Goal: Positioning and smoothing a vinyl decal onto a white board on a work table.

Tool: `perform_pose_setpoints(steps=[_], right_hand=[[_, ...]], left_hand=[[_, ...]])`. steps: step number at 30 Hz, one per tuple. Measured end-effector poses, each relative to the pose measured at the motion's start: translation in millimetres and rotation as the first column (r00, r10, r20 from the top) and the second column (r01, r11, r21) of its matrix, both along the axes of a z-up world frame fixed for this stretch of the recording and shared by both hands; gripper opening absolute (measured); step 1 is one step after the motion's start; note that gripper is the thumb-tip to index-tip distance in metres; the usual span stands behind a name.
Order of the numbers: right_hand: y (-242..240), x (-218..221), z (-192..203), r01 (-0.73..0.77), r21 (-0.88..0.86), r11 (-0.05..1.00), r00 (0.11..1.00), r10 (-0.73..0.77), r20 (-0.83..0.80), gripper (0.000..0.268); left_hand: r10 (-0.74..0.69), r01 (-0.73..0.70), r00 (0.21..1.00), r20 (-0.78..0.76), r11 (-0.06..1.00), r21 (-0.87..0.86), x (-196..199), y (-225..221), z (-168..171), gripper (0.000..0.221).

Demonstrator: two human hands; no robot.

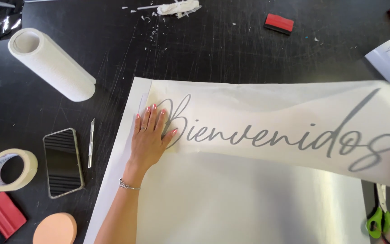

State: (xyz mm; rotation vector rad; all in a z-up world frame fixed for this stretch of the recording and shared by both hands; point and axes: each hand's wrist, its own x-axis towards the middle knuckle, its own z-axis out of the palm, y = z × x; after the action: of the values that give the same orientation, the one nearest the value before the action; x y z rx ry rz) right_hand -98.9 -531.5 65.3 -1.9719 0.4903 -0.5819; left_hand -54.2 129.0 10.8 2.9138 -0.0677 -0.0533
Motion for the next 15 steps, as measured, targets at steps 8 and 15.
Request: perform_pose_setpoints(steps=[8,15], right_hand=[[78.4,-7.8,-50.3,0.162,0.028,0.986,0.937,-0.145,-0.317,0.017],[89.0,-9.2,-37.7,0.134,-0.068,0.989,0.907,-0.15,-0.393,0.022]], left_hand=[[-0.144,0.068,0.889,0.434,0.98,0.186,-2.1,8.0,-22.1,0.072],[-0.179,0.114,0.894,0.41,0.977,0.178,-3.9,8.4,-18.4,0.071]])
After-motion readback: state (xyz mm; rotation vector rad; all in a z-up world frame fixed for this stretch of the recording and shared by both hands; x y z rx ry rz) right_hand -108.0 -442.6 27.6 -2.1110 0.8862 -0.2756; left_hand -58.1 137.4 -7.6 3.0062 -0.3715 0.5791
